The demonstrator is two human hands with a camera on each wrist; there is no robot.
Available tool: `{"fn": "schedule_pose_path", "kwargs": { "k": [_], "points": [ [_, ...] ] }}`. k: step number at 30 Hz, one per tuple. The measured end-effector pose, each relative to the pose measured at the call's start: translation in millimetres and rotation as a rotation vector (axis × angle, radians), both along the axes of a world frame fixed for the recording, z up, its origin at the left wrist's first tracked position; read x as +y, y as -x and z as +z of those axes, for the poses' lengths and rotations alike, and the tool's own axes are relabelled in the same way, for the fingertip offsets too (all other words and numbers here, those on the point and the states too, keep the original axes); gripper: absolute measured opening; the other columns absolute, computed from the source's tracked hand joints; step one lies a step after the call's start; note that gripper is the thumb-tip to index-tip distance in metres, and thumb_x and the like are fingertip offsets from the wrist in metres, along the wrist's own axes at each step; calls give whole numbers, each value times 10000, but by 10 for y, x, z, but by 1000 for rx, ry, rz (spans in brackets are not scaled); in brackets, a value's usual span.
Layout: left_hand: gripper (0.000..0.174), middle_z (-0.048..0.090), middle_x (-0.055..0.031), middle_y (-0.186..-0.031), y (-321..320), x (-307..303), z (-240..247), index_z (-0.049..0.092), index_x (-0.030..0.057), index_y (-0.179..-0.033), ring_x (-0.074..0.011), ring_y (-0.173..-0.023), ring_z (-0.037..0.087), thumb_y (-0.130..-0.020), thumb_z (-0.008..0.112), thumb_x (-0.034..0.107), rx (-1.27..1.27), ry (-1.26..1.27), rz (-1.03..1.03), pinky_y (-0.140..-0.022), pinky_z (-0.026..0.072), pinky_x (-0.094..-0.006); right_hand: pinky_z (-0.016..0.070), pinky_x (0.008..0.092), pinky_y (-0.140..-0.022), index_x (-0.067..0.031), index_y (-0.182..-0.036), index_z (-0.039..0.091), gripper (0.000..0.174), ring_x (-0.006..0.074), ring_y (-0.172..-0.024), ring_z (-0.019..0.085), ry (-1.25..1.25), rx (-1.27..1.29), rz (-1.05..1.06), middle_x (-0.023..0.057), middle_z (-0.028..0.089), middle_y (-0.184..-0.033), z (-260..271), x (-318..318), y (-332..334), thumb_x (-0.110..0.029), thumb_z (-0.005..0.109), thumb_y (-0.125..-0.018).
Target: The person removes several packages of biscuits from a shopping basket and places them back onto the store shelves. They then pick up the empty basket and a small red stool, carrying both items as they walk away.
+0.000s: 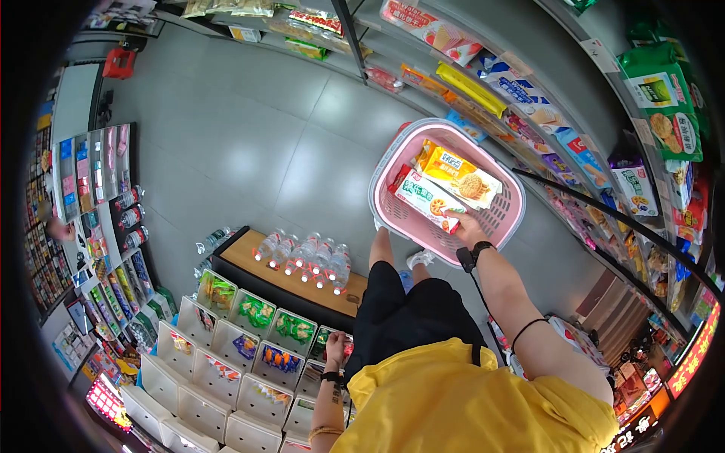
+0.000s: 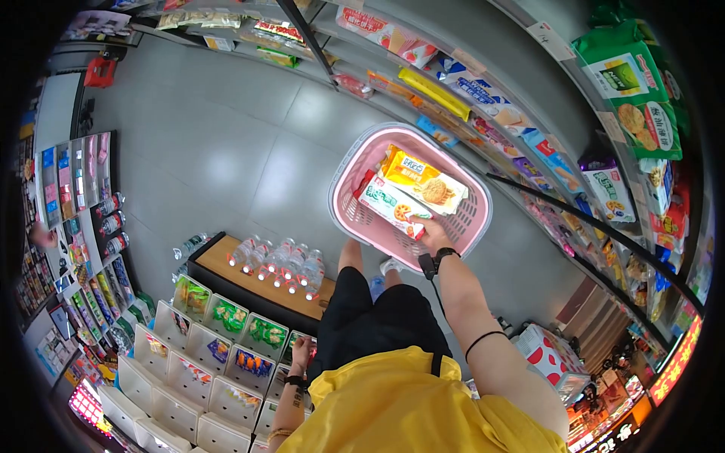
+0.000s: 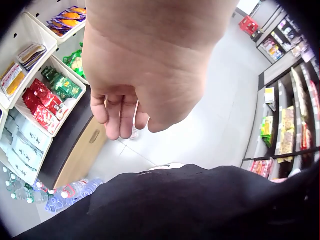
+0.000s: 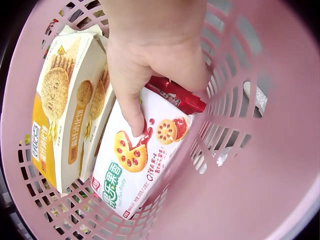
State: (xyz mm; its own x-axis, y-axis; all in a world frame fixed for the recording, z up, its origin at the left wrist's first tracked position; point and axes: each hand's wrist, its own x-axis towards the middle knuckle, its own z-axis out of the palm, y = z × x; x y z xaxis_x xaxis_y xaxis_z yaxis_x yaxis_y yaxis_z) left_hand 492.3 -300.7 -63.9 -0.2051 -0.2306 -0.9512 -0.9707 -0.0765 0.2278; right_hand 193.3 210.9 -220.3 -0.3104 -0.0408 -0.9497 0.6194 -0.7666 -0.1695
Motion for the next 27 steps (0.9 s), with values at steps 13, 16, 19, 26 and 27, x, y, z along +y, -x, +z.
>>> {"fn": "schedule_pose_path", "kwargs": {
  "k": [13, 16, 19, 26, 27],
  "points": [
    [160, 643, -66, -828, 501, 149, 128, 576, 20, -982, -148, -704, 620, -959, 562, 178, 133, 11, -54, -652, 505, -262, 550, 414, -874, 14, -1267, 348, 680, 274, -1079, 602, -190, 190, -133, 153, 554, -1209, 665, -605, 153, -7, 780, -742],
    [126, 646, -41, -830, 638, 141, 194, 569, 69, -1010, -129, -695, 617, -954, 551, 181, 162, 16, -114, -608, 469, -246, 572, 418, -816, -26, -1256, 303, 709, 273, -1055, 612, -215, 122, -82, 156, 545, -1194, 902, -671, 250, -9, 785, -735],
    [124, 651, -37, -844, 691, 136, 267, 569, 75, -1014, -133, -710, 626, -954, 535, 177, 192, 32, -135, -617, 462, -250, 586, 403, -761, -47, -1246, 311, 731, 263, -1020, 626, -254, 95, -16, 175, 541, -1182, 954, -717, 313, -31, 805, -708],
    [179, 654, -67, -823, 904, 247, 352, 586, -8, -966, -147, -725, 637, -936, 573, 168, 253, 105, -326, -683, 517, -272, 570, 384, -816, 52, -1219, 297, 820, 280, -1034, 603, -422, 113, -18, 222, 520, -1172, 1448, -677, 208, -31, 848, -618],
    [173, 655, -68, -829, 949, 269, 321, 585, -5, -968, -151, -730, 639, -929, 576, 164, 270, 101, -337, -687, 520, -276, 565, 360, -715, 43, -1194, 341, 779, 241, -946, 615, -491, 96, 17, 188, 553, -1107, 1546, -650, 172, -56, 855, -617]
  ]
}}
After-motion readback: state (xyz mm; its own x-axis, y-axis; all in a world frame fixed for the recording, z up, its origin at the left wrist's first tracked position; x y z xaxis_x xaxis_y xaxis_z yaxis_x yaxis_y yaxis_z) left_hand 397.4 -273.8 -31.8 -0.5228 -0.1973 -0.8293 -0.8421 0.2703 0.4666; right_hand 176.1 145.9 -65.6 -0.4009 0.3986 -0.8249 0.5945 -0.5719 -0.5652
